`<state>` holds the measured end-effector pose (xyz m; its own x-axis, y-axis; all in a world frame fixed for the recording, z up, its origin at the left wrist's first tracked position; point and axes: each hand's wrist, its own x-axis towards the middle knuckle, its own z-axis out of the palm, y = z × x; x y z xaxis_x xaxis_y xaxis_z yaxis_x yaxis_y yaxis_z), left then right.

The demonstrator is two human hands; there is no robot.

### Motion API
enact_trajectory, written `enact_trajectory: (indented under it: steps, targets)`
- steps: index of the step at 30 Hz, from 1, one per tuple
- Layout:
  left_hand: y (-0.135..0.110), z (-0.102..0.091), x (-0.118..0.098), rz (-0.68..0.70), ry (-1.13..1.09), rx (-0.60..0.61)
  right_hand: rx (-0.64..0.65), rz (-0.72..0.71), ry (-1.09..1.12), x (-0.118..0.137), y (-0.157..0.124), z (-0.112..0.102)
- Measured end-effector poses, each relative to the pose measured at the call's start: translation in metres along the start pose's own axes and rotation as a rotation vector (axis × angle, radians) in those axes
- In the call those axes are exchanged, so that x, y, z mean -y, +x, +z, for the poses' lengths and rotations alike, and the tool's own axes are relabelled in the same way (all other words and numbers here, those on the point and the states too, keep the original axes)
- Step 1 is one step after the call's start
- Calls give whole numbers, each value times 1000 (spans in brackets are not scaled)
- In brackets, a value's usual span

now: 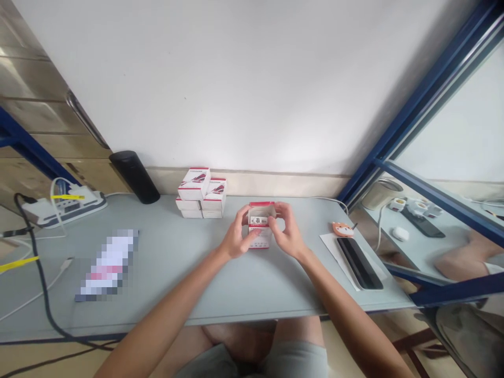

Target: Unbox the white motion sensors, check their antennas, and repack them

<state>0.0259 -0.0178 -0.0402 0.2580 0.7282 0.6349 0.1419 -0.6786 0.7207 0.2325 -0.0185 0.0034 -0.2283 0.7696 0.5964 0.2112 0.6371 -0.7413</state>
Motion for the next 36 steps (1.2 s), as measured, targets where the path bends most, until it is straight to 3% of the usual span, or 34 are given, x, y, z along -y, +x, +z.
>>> enact_trajectory:
  steps: [6,12,18,22,26,31,36]
  targets:
    - [10,-7,-15,-30,44,72,105,45,8,3,-2,-6]
    - [0,6,-1,3,37,-23,-77,206,289,-3,3,4]
    - [-5,11,4,35,82,-51,-12,88,144,-5,-4,-2]
    - [-5,12,7,120,97,-46,-97,118,175,-2,-3,-6]
    - [-3,14,8,208,87,-25,-47,123,235,3,0,-3]
    - [1,11,-2,202,95,-10,-118,118,227,2,-5,-1]
    - [3,10,-2,199,121,-33,70,-46,156,2,-7,-6]
